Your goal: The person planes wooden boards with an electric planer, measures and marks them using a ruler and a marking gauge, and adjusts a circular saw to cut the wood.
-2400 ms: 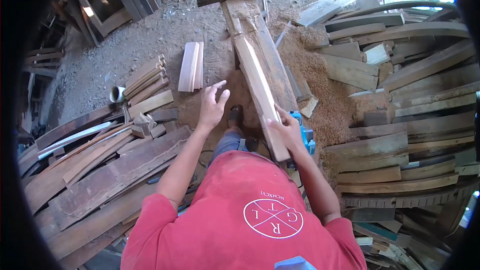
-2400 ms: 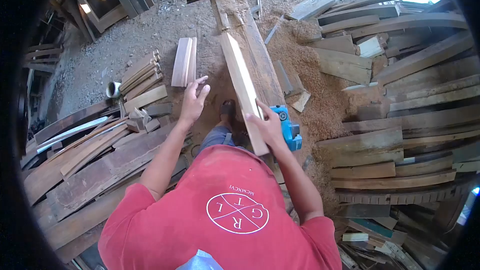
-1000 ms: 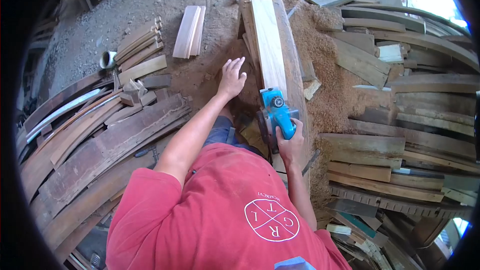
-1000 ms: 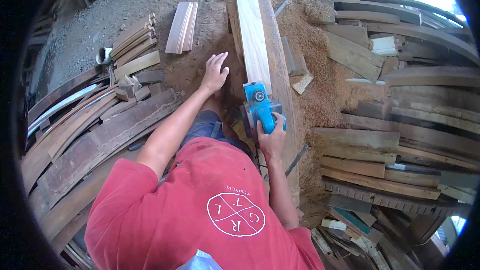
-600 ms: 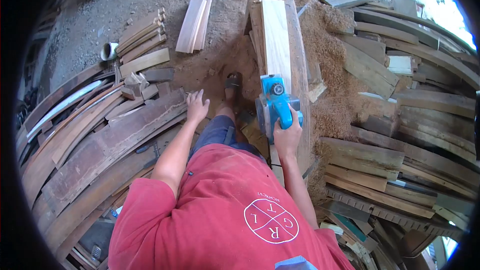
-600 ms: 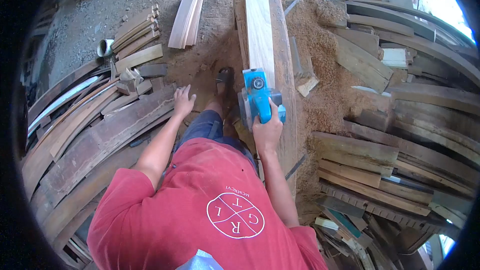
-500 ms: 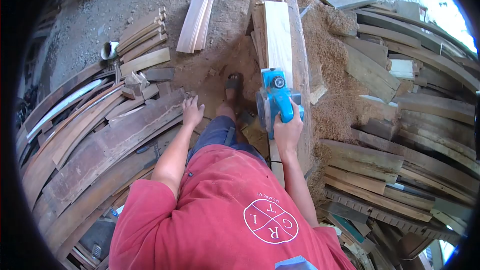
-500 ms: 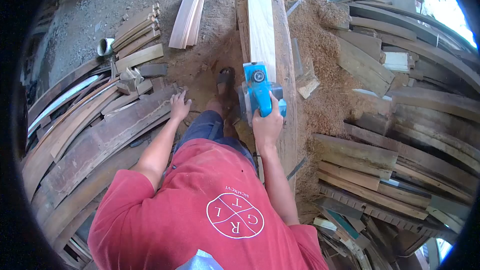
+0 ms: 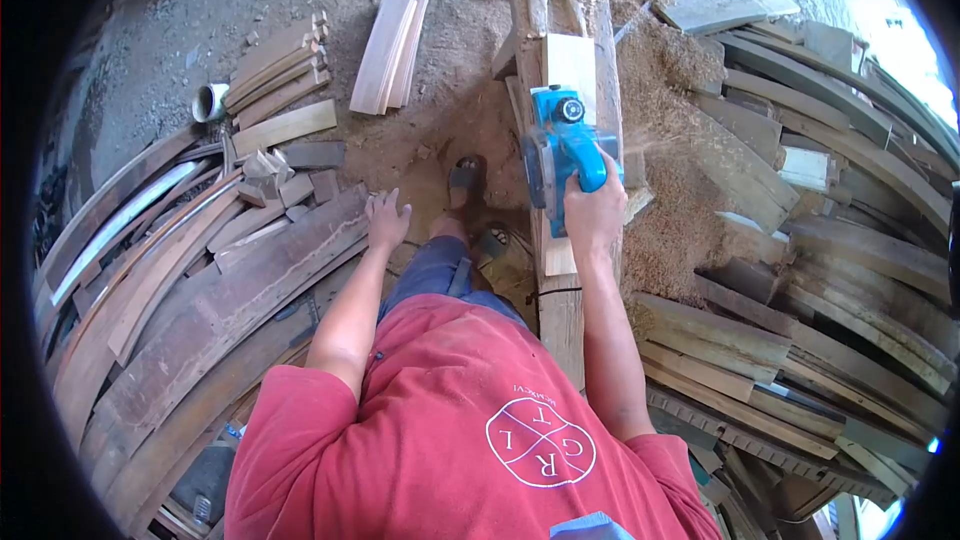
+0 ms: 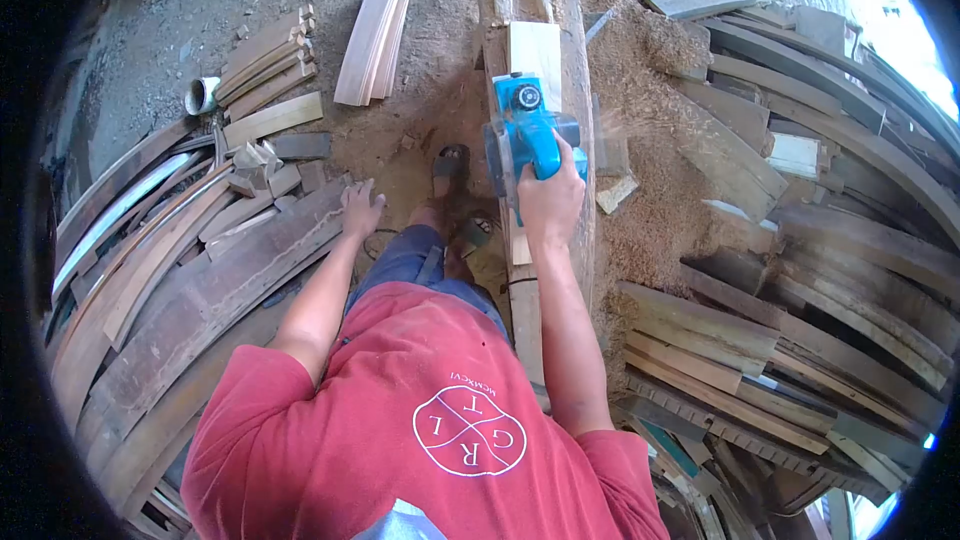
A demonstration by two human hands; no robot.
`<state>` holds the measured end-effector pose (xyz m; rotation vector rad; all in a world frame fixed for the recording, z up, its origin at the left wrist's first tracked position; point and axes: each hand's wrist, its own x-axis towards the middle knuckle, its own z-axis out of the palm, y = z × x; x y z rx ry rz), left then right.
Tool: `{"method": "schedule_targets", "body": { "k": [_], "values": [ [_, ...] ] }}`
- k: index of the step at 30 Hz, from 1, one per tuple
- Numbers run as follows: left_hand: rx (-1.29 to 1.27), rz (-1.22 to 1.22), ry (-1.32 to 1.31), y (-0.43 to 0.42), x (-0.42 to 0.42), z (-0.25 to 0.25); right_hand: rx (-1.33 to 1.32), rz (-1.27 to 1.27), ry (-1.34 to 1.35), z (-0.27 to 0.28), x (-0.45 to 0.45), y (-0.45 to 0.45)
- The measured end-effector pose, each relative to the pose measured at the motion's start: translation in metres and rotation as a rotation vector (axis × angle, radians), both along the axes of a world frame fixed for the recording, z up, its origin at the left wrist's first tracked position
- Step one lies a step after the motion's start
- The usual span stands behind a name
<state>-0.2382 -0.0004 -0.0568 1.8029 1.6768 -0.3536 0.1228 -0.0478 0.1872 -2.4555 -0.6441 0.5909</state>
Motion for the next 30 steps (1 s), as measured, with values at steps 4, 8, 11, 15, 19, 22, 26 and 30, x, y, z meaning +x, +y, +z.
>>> {"method": "schedule_targets", "body": {
  "k": [4, 8, 11, 15, 19, 22, 26, 30],
  "values": [
    [-0.005, -0.018, -0.022, 0.02, 0.003, -0.008, 0.049, 0.031, -0.024, -0.01, 0.019, 0.034],
    [-0.023, 0.016, 0.004, 0.041, -0.003, -0.014, 0.122, 0.044, -0.1, -0.021, 0.035, 0.069],
    [-0.003, 0.018, 0.016, 0.06, -0.007, -0.01, 0.137, 0.077, -0.199, -0.031, 0.052, 0.103],
    [0.07, -0.002, 0.021, 0.082, -0.003, 0.006, 0.165, 0.112, -0.189, -0.037, 0.079, 0.152],
    [0.321, -0.107, -0.157, 0.107, 0.038, 0.032, 0.158, 0.095, -0.237, -0.041, 0.095, 0.189],
    [0.513, -0.23, -0.444, 0.126, 0.1, 0.077, 0.104, 0.068, -0.201, -0.035, 0.094, 0.175],
    [0.595, -0.288, -0.637, 0.133, 0.187, 0.119, 0.171, 0.184, -0.111, -0.029, 0.059, 0.067],
    [0.615, -0.674, -0.518, 0.115, 0.26, 0.117, 0.053, 0.119, 0.007, -0.018, -0.026, -0.137]
  ]
}}
